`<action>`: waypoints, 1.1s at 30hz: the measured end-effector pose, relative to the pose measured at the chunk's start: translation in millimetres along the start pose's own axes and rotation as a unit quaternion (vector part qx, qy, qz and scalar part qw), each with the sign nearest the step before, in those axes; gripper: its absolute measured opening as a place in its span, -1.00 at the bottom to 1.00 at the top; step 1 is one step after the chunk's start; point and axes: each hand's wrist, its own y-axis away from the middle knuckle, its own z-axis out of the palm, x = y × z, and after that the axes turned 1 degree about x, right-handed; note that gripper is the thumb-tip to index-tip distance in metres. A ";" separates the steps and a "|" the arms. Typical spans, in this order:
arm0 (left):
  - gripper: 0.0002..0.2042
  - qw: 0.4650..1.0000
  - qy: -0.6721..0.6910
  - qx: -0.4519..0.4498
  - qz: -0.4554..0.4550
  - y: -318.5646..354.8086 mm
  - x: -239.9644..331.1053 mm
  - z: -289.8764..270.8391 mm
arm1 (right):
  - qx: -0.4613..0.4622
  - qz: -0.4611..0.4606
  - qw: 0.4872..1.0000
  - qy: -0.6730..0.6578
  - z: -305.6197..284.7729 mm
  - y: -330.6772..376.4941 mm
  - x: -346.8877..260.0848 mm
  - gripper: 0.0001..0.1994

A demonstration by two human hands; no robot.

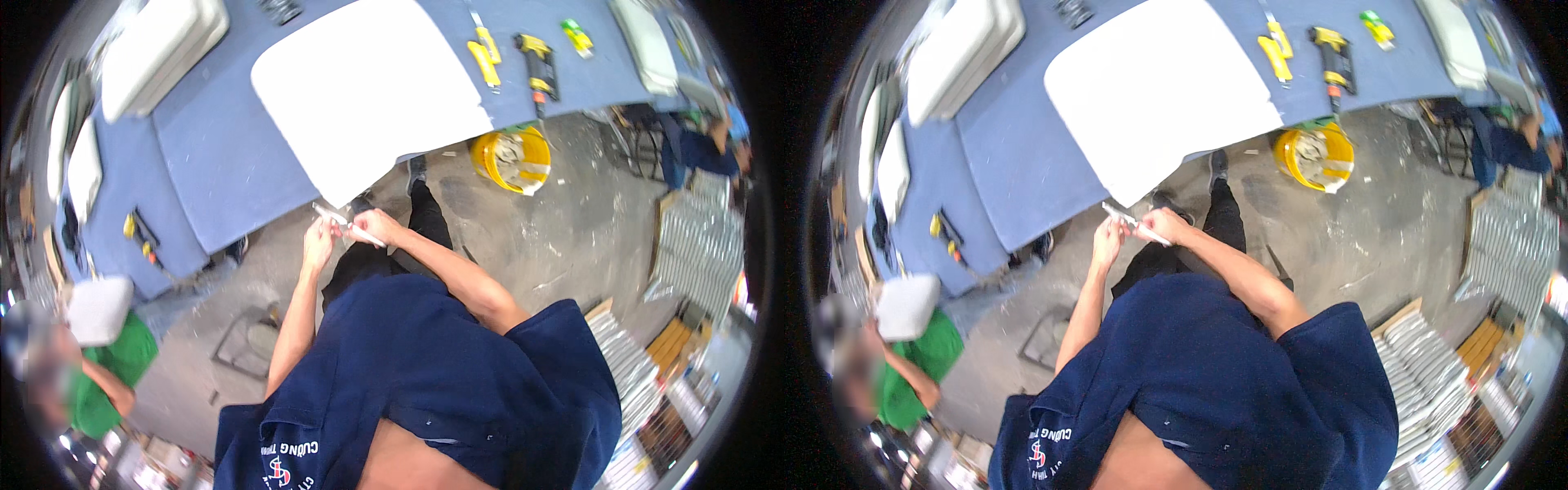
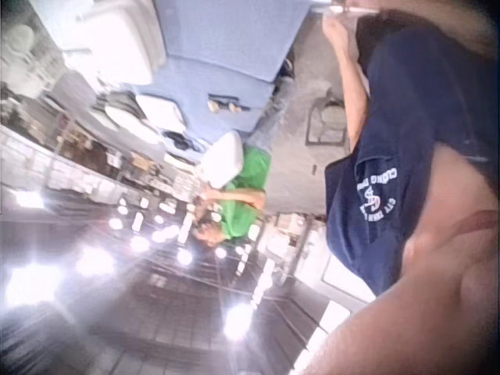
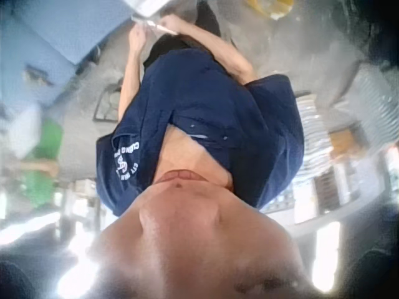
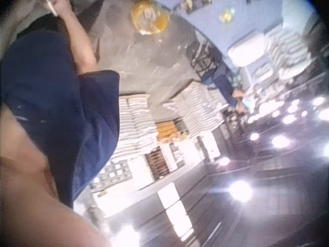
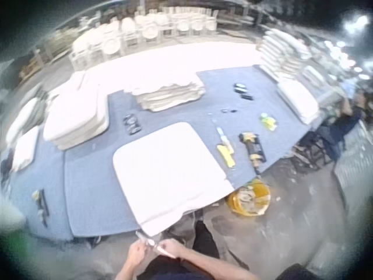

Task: The person staples white fabric onto a chair seat cushion using a pneumatic staple gun. They trim excess fabric with scissors, tuck edges with a flathead screwdriver, and flip the cushion to work on different sides.

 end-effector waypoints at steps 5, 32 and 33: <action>-0.65 0.999 0.029 -0.041 0.008 3.6 7.7 25.3 | 0.085 0.061 0.989 0.104 -67.2 74.5 33.2 -0.33; -0.65 0.950 -0.261 -0.029 0.169 -149.0 293.4 272.8 | 0.042 -0.011 0.885 -0.464 -253.5 113.8 90.9 -0.44; -0.64 0.950 -0.249 -0.027 0.187 -148.2 289.4 273.1 | 0.075 -0.043 0.893 -0.442 -255.4 107.5 92.0 -0.42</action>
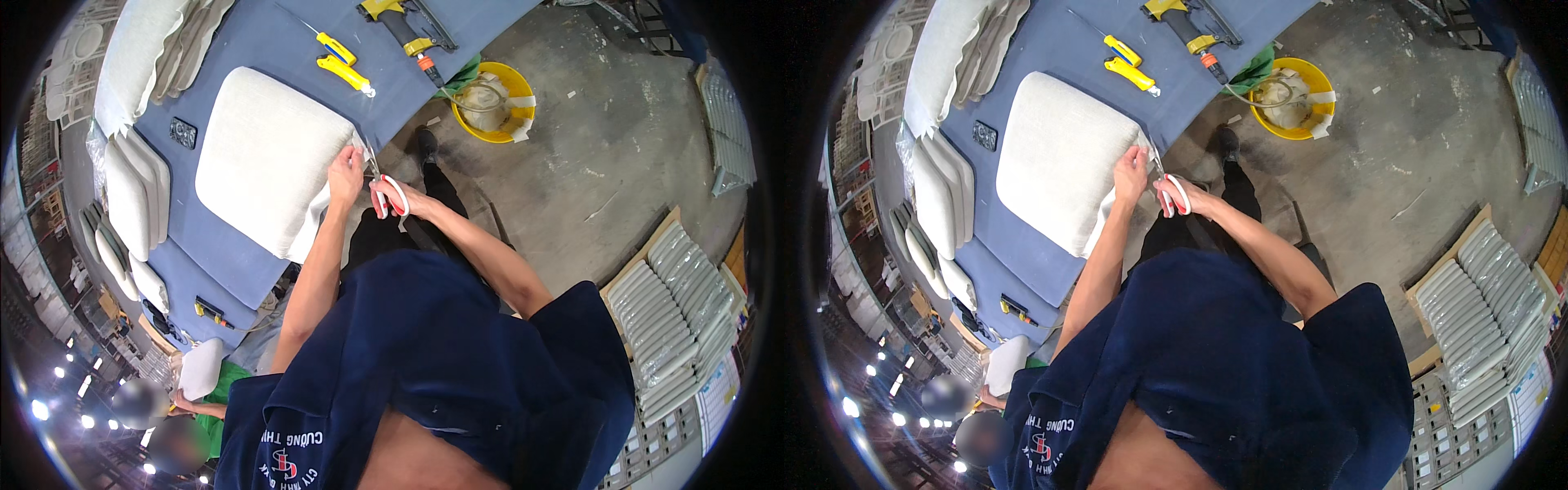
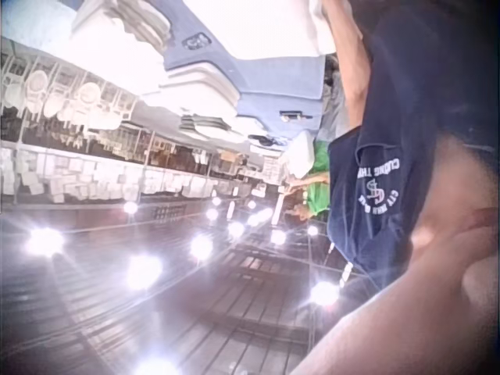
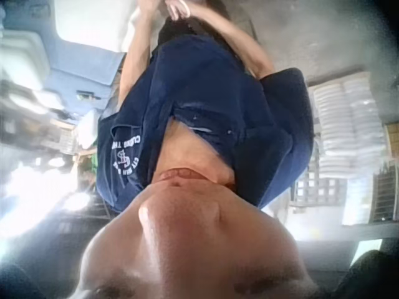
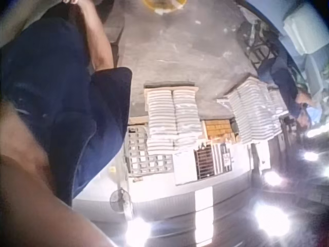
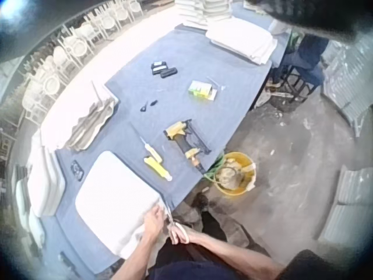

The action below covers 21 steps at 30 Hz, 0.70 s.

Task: The person staples white fabric onto a chair seat cushion using a pneumatic staple gun. They trim excess fabric with scissors, tuck edges with a flathead screwdriver, and flip the cushion to work on different sides.

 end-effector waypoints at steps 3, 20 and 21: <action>-0.64 1.000 0.016 -0.008 0.012 -1.5 -8.7 -0.3 | 0.043 -0.058 0.996 0.054 6.3 -14.5 7.9 -0.40; -0.63 0.998 0.005 -0.055 0.029 30.1 -20.3 -3.1 | 0.119 0.011 0.981 0.155 -22.6 10.6 14.9 -0.57; -0.63 0.998 0.006 -0.059 0.031 35.8 -22.7 -5.6 | 0.111 0.021 0.980 0.163 -26.8 17.7 6.9 -0.59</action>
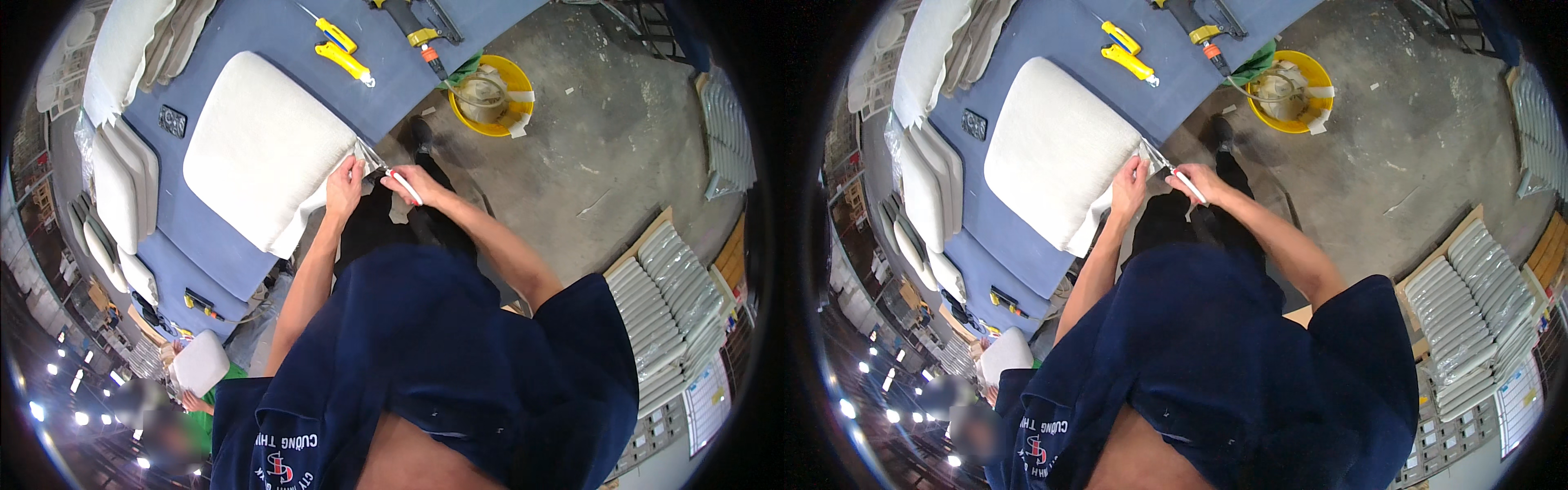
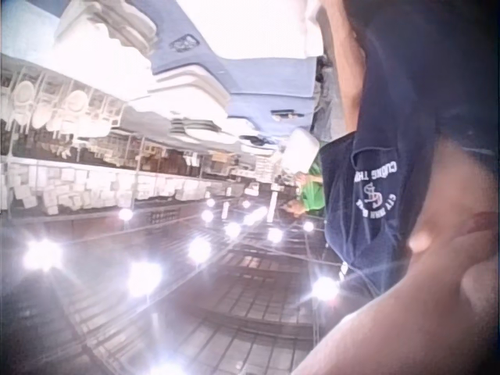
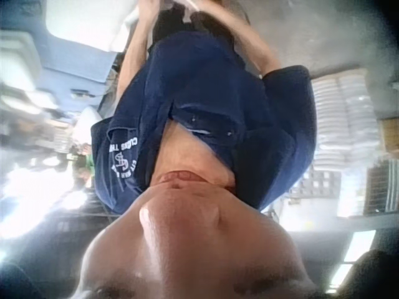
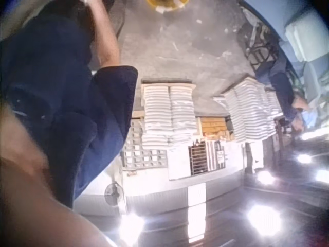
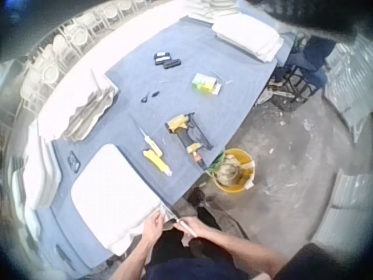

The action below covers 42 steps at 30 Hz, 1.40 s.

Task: The person staples white fabric onto a chair seat cushion using a pneumatic staple gun. They trim excess fabric with scissors, tuck edges with a flathead screwdriver, and flip the cushion to work on different sides.

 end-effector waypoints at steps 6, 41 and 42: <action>-0.65 1.000 -0.007 0.022 -0.001 57.7 -11.9 2.7 | -0.194 0.068 0.960 0.188 -52.1 18.7 -18.2 -0.49; -0.38 0.947 0.171 -0.217 0.164 -7.2 76.1 145.6 | 0.205 0.022 0.959 0.192 -160.1 84.3 -95.2 -0.60; -0.31 0.951 0.126 -0.149 0.240 -12.7 95.4 144.2 | 0.259 0.034 0.953 0.155 -170.7 92.5 -98.2 -0.61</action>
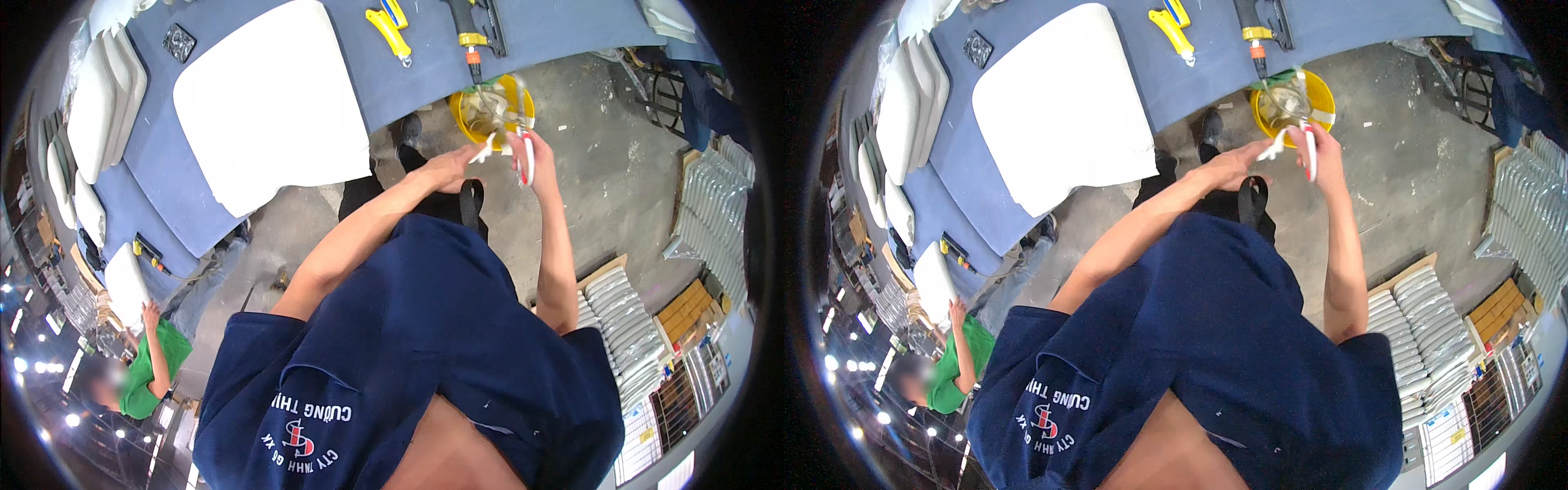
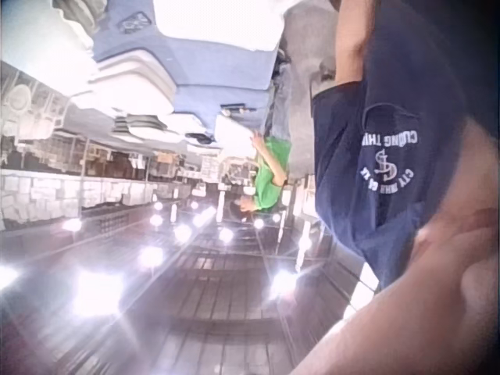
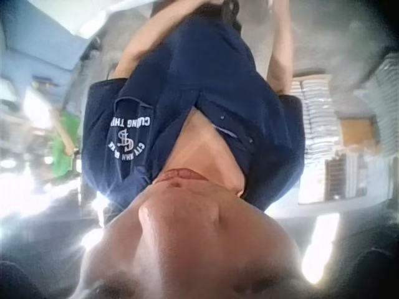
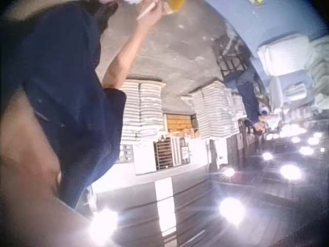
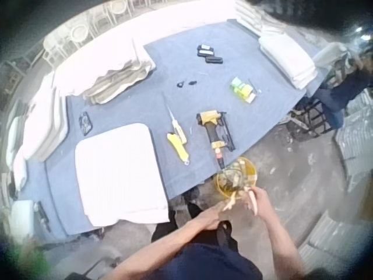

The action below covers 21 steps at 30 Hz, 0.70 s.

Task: The person staples white fabric onto a chair seat cushion using a pneumatic staple gun. They trim excess fabric with scissors, tuck edges with a flathead screwdriver, and flip the cushion to work on different sides.

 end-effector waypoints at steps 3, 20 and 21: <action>-0.41 0.997 -0.025 -0.060 -0.040 13.0 36.9 -37.6 | 0.068 -0.007 0.997 -0.022 -20.4 6.3 11.3 -0.59; -0.66 0.740 0.301 0.467 -0.379 147.7 -57.8 -62.9 | -0.117 -0.223 0.959 0.132 119.5 -62.3 -112.6 -0.59; -0.73 0.584 0.585 0.464 -0.318 136.8 -42.1 -66.7 | -0.144 -0.221 0.952 0.153 120.8 -63.8 -106.7 -0.59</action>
